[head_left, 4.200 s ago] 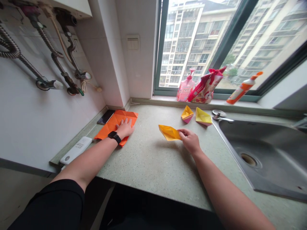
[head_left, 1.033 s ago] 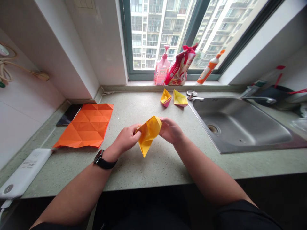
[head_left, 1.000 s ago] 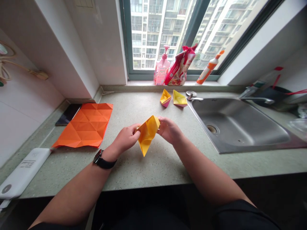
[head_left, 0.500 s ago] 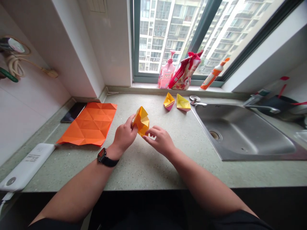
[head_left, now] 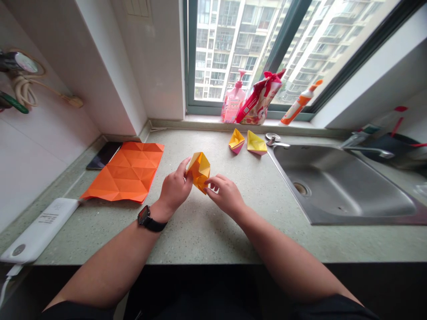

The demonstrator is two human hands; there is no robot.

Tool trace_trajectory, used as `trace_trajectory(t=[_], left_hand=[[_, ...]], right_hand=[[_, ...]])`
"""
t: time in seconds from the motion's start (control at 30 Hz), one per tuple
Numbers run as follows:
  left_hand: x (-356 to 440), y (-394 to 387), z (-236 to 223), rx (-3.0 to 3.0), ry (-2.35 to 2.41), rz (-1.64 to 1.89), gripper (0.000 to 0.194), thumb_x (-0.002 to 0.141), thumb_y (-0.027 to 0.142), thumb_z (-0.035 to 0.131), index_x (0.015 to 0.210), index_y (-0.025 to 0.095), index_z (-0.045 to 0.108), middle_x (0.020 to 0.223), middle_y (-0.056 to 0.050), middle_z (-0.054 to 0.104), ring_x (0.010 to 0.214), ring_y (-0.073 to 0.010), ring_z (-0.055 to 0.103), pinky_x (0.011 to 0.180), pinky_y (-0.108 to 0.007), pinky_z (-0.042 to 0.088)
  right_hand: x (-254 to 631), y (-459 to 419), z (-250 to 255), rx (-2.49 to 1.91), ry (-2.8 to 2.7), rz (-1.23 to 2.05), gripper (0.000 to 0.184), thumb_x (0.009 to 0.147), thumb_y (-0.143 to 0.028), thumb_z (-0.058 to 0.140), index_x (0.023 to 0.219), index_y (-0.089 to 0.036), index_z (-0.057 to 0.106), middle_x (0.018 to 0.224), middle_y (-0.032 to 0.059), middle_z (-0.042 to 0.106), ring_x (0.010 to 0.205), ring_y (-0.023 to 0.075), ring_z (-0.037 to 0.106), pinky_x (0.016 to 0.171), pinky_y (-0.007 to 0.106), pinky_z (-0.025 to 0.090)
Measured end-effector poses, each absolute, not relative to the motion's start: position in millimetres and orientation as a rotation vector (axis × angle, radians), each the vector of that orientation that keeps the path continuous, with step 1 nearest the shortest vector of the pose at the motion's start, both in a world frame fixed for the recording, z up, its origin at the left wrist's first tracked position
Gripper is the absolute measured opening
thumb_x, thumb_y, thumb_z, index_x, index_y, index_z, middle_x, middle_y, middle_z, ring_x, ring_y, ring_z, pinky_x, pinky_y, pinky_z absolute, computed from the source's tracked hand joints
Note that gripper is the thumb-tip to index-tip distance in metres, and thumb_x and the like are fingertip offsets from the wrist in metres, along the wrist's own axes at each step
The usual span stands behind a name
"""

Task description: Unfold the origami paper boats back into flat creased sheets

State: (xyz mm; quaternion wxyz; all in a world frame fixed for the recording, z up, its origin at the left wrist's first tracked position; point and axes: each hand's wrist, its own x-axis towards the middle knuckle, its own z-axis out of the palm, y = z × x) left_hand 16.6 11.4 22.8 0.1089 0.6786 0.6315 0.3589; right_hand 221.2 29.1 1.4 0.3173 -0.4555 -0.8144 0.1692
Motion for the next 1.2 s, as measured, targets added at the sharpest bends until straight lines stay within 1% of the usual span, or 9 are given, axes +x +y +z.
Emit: trace_trajectory(t=[0.07,0.2,0.4,0.53,0.73,0.87,0.97,1.07,1.2], left_hand=[[17.6,11.1,23.3,1.985,1.857,1.041,0.051,0.104,0.025,0.054,0.154,0.016,0.057,0.094,-0.007,0.080,0.084,-0.0247,0.076,0.078,-0.030,0.054],[19.7,10.1,25.0,1.967,1.851,0.984,0.048,0.102,0.025,0.055,0.149,0.015,0.062,0.093,-0.009,0.081,0.083,-0.0256,0.076,0.076,-0.031,0.054],[17.0,11.3,26.2,1.955,1.885,1.005,0.052,0.099,0.020,0.056,0.152,0.015,0.060,0.097,-0.009,0.082,0.083,-0.0254,0.076,0.075,-0.030,0.054],[15.1,13.2,23.2,1.967,1.890,1.032,0.052,0.102,0.023,0.054,0.153,0.013,0.058,0.098,-0.010,0.081,0.084,-0.0261,0.076,0.076,-0.031,0.054],[16.8,12.3,20.1,1.997,1.836,1.084,0.051,0.108,0.033,0.052,0.156,0.017,0.056,0.097,-0.008,0.081,0.080,-0.0244,0.076,0.072,-0.030,0.052],[18.6,10.8,21.7,1.999,1.808,1.092,0.050,0.108,0.034,0.052,0.155,0.017,0.057,0.095,-0.008,0.081,0.079,-0.0240,0.075,0.071,-0.030,0.051],[19.4,10.7,22.3,1.980,1.775,1.121,0.048,0.109,0.035,0.051,0.154,0.018,0.058,0.095,-0.007,0.081,0.078,-0.0232,0.075,0.071,-0.029,0.051],[19.8,11.8,21.4,1.930,1.742,1.141,0.042,0.108,0.034,0.054,0.147,0.019,0.061,0.094,-0.006,0.081,0.077,-0.0214,0.074,0.070,-0.028,0.050],[20.2,15.2,17.5,1.804,1.729,1.160,0.026,0.102,0.023,0.060,0.126,0.020,0.068,0.090,-0.005,0.081,0.071,-0.0194,0.074,0.066,-0.027,0.052]], right_hand=[[220.8,29.1,-0.2,-1.174,-2.148,0.415,0.009,0.093,-0.017,0.075,0.097,-0.025,0.077,0.088,0.0002,0.069,0.073,0.0145,0.065,0.071,0.028,0.050],[221.0,27.6,-1.7,-1.087,-2.213,0.287,0.020,0.097,-0.017,0.070,0.111,-0.029,0.079,0.096,0.0012,0.071,0.073,0.0140,0.065,0.072,0.028,0.050],[225.5,29.6,1.3,-1.143,-2.174,0.215,0.011,0.097,-0.021,0.072,0.104,-0.027,0.078,0.091,0.0016,0.070,0.076,0.0164,0.066,0.072,0.029,0.049],[226.0,31.9,1.8,-1.203,-2.131,0.299,0.012,0.093,-0.021,0.075,0.104,-0.026,0.077,0.092,0.0018,0.069,0.074,0.0168,0.066,0.070,0.031,0.051],[222.2,34.0,-1.4,-1.214,-2.008,0.496,0.010,0.090,-0.018,0.072,0.097,-0.024,0.074,0.088,0.0011,0.067,0.073,0.0168,0.065,0.074,0.033,0.055],[223.0,39.7,-5.9,-1.228,-1.923,0.613,0.006,0.087,-0.018,0.071,0.089,-0.024,0.073,0.084,0.0005,0.067,0.074,0.0178,0.066,0.075,0.034,0.056],[223.8,44.3,-10.0,-1.234,-1.866,0.685,0.005,0.087,-0.021,0.071,0.087,-0.024,0.075,0.086,0.0014,0.069,0.078,0.0186,0.069,0.077,0.036,0.058],[223.2,46.4,-11.7,-1.207,-1.820,0.717,0.004,0.088,-0.025,0.073,0.088,-0.024,0.076,0.089,0.0019,0.070,0.078,0.0178,0.071,0.078,0.035,0.061],[222.3,44.5,-8.5,-1.128,-1.787,0.672,0.009,0.092,-0.030,0.071,0.094,-0.023,0.075,0.097,0.0046,0.071,0.084,0.0188,0.073,0.070,0.032,0.064]])
